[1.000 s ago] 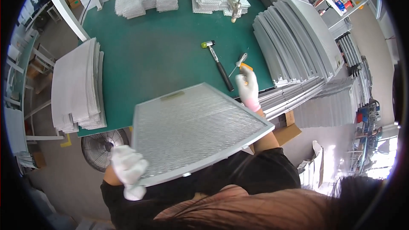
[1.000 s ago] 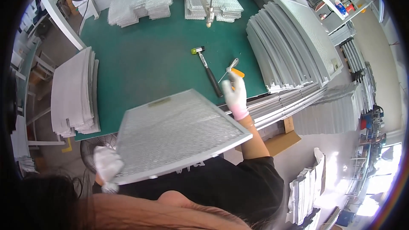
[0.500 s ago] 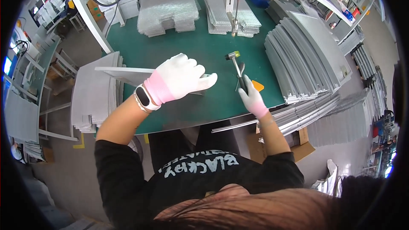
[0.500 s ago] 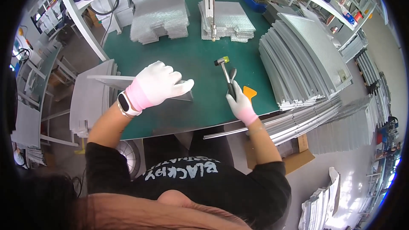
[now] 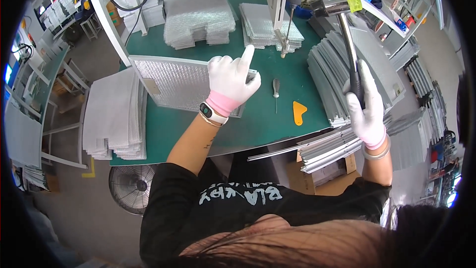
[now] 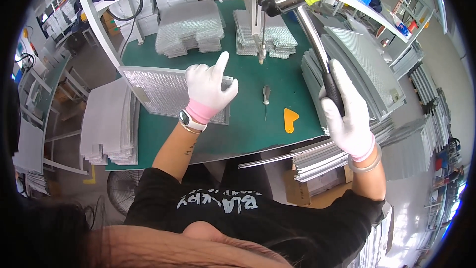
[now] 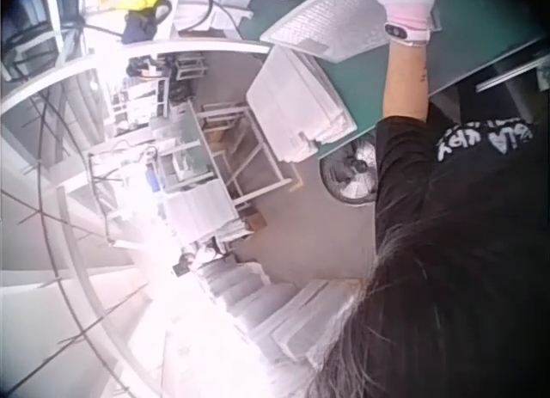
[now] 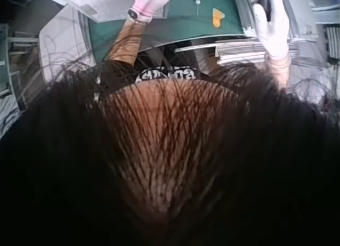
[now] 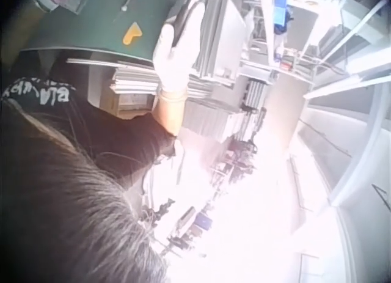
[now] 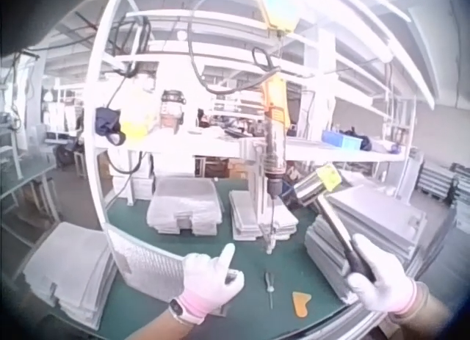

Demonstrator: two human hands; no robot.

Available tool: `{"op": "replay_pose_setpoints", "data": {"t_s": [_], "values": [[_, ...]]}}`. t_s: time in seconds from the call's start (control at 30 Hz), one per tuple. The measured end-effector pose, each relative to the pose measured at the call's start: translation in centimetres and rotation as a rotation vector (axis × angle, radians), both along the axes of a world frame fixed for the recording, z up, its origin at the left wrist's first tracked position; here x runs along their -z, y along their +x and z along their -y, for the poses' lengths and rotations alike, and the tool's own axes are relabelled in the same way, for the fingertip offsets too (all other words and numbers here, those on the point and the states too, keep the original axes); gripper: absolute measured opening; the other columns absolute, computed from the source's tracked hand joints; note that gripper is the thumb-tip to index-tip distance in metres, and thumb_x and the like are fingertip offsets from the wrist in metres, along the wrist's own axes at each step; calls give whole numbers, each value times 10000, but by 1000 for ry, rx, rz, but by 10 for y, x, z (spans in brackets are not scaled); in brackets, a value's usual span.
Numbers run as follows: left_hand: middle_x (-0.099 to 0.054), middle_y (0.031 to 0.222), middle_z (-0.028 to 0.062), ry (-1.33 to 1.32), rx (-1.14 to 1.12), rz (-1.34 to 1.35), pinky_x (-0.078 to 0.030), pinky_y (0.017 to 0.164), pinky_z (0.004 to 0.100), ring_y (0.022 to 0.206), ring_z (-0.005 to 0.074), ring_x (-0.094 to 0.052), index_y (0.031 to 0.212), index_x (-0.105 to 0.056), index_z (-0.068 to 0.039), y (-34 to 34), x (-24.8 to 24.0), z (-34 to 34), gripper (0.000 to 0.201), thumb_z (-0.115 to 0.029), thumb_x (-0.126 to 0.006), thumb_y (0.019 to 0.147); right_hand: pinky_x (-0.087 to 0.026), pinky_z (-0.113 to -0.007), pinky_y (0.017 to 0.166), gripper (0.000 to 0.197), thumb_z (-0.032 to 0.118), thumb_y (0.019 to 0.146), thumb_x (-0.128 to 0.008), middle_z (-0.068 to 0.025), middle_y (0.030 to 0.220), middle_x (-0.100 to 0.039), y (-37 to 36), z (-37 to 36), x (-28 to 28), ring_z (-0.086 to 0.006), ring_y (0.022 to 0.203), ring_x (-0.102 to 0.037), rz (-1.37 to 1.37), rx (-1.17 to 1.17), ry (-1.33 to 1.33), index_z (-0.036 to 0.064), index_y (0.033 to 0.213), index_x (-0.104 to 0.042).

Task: Assembling an industrial air filter unit by attaching metal frames to a mesh panel and securing housing components with an electric screwdriver.

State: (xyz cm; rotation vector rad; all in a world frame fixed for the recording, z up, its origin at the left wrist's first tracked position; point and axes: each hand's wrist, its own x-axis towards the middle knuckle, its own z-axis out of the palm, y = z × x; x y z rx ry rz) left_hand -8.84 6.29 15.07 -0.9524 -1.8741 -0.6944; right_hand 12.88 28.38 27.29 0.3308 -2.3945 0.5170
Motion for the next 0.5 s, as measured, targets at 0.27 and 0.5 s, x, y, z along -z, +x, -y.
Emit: {"op": "replay_pose_setpoints", "data": {"t_s": [0.27, 0.5], "values": [[-527, 651, 46, -16, 50, 21, -428, 727, 415, 657, 242, -530, 1341, -546, -48, -7, -3, 3, 759, -362, -781, 691, -511, -324, 733, 551, 177, 982, -596, -121, 906, -626, -7, 16, 17, -210, 753, -607, 45, 29, -63, -44, 1447, -400], [-550, 683, 52, -57, 44, 74, -439, 746, 417, 689, 250, -545, 1361, -527, -30, -8, -4, 7, 809, -405, -793, 696, -529, -413, 770, 594, 26, 900, -568, -210, 948, -624, -29, 20, 33, -352, 813, -642, 179, 24, 254, 17, 1469, -400]]}}
